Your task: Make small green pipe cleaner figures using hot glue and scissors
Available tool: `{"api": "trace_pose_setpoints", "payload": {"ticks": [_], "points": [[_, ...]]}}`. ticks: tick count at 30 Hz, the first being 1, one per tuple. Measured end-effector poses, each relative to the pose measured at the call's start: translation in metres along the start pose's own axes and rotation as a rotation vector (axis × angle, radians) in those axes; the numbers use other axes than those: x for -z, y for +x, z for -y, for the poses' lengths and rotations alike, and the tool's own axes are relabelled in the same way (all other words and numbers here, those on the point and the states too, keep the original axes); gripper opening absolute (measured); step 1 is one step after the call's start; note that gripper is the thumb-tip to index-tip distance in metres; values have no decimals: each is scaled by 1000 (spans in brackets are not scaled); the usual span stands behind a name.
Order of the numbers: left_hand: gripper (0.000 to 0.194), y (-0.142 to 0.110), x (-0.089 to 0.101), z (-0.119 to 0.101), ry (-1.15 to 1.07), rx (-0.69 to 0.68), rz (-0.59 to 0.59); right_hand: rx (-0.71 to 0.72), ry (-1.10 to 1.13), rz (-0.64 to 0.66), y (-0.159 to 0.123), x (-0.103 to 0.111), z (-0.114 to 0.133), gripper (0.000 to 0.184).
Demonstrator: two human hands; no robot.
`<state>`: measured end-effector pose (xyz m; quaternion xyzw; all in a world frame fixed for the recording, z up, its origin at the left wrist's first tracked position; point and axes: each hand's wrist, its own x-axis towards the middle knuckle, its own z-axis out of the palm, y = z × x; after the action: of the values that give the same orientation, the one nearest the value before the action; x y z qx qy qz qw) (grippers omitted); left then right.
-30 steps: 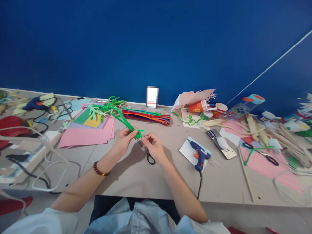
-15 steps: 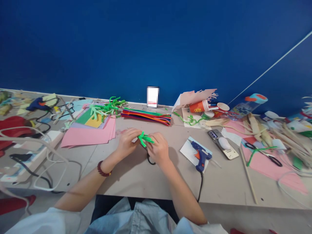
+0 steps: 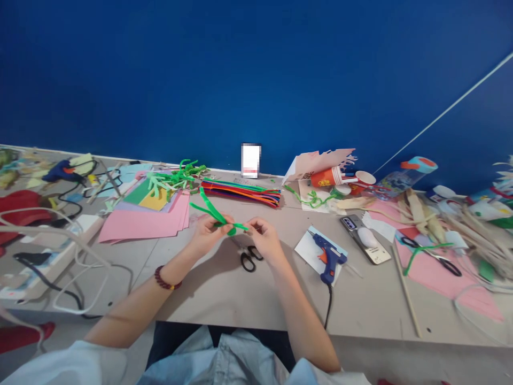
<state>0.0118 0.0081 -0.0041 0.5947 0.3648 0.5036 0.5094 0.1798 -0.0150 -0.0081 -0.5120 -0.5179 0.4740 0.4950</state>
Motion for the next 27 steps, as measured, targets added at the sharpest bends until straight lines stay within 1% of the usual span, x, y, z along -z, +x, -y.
{"api": "trace_pose_setpoints", "payload": {"ticks": [2,4,6,9,11,14,16,18,23,25,27], "points": [[19,1,-1,2,-23,41,-121,38,-112,21,-3,-5,2,23],[20,1,-3,3,2,63,-198,163,-288,33,-7,-10,5,21],[19,1,-3,2,78,41,-227,310,-442,37,-11,-14,10,19],[16,2,-1,-3,190,1,-216,447,-533,9,-15,-14,14,16],[18,4,2,-6,159,58,-163,479,-535,-33,-15,-13,15,16],[25,8,6,-8,5,201,-91,479,-531,-87,-15,-10,15,17],[29,9,7,-9,-73,265,-68,474,-535,-104,-14,-10,14,18],[30,9,7,-9,-112,300,-57,474,-542,-109,-14,-10,14,18],[28,7,6,-12,-134,327,-88,496,-606,-101,-14,-10,12,17],[26,7,5,-10,-108,306,-107,534,-656,-99,-14,-10,12,15],[25,7,5,-7,-46,256,-124,601,-722,-94,-13,-11,11,13]]}}
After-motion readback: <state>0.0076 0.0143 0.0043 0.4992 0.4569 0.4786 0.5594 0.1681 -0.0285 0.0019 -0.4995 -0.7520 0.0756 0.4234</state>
